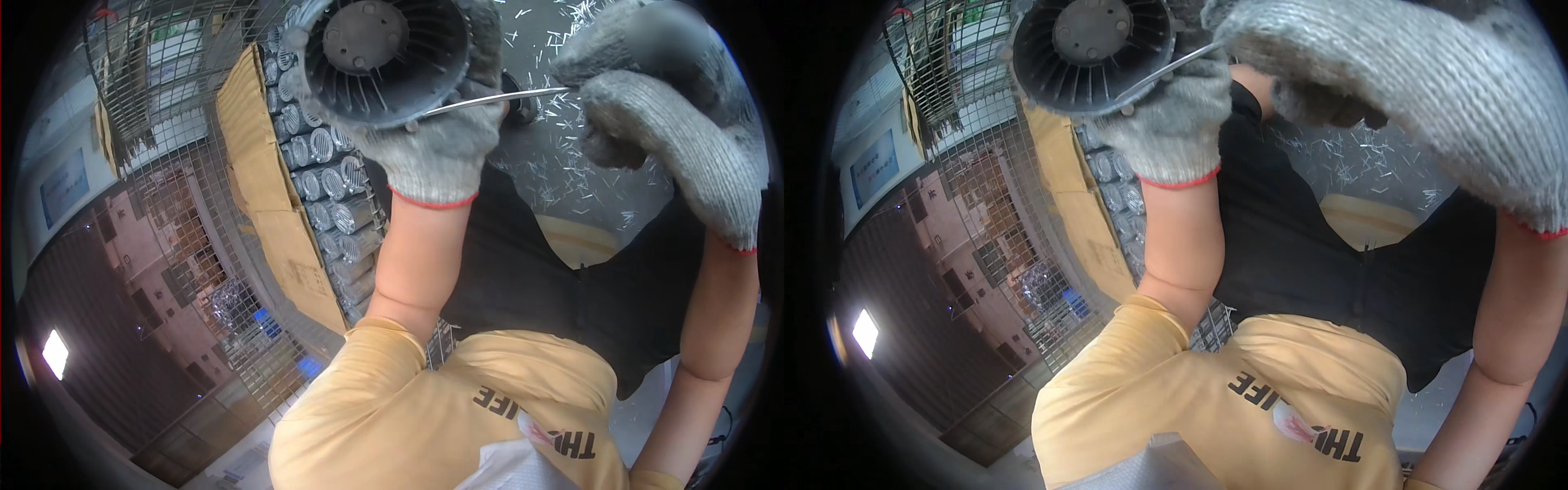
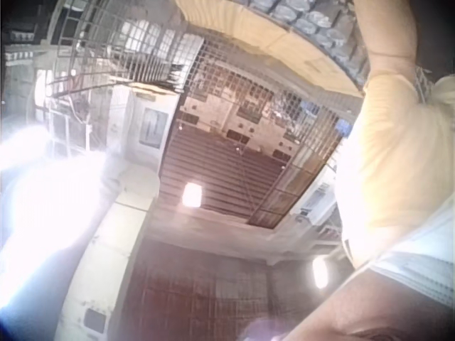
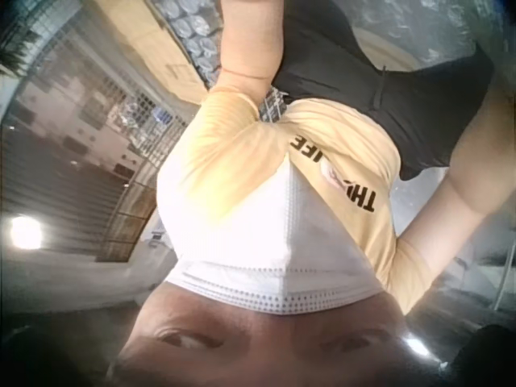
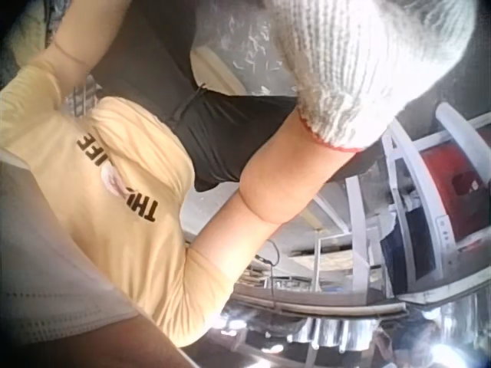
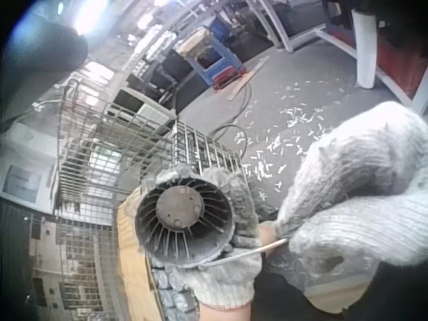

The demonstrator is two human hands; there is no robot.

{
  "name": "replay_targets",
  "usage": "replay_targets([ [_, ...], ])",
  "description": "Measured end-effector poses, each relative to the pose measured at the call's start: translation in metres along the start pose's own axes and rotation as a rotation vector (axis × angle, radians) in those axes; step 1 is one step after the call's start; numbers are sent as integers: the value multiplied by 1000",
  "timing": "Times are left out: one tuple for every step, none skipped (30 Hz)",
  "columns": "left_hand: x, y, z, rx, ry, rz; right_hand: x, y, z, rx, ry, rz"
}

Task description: Deburring the edges of a metal cylindrical housing using a hand scraper tool.

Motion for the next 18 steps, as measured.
replay_targets([
  [0, 0, 1, 7, 8, 11, 4, -1, -5, -46, -262, -32],
  [4, -4, -8, 10, 5, 14, 7, -5, -11, -94, -534, -56],
  [9, -7, -12, 12, 1, 17, 11, -9, -13, -98, -542, -55],
  [8, -3, -6, 12, -5, 19, 14, -14, -14, -110, -548, 2],
  [11, -8, -3, 21, 16, 37, 18, -13, -7, -123, -526, 43],
  [11, -7, -3, 23, 17, 47, 31, -11, -10, -123, -526, 42],
  [11, -7, -5, 24, 17, 57, 48, -7, -14, -139, -608, 21],
  [10, -4, -5, 26, 15, 65, 67, -1, -18, -155, -693, -1],
  [11, -4, -1, 28, 14, 73, 86, 5, -19, -156, -695, -2],
  [14, -11, 4, 36, 22, 89, 107, 12, -20, -256, -720, -3],
  [17, -10, 2, 33, 20, 94, 114, 12, -25, -358, -756, 12],
  [19, -7, 1, 30, 18, 99, 110, 9, -24, -360, -759, 16],
  [21, -4, -1, 27, 17, 105, 104, 5, -22, -343, -729, 45],
  [20, -2, 1, 31, 19, 118, 108, 9, -20, -324, -694, 66],
  [19, 0, 2, 34, 22, 131, 115, 11, -23, -322, -690, 63],
  [20, 0, 2, 37, 26, 145, 125, 13, -27, -231, -690, 32],
  [20, 1, 2, 35, 21, 153, 135, 16, -30, -138, -698, 7],
  [20, 4, 0, 32, 16, 161, 137, 16, -30, -136, -702, 11],
])
Point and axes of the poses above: each hand's wrist, its own y-axis towards the middle knuckle, its own x-axis out of the palm, z = x × y, the point moved 2 cm from there along y, towards the middle knuckle, and after that the axes turned 12 degrees about -x, right-handed, at the moved point
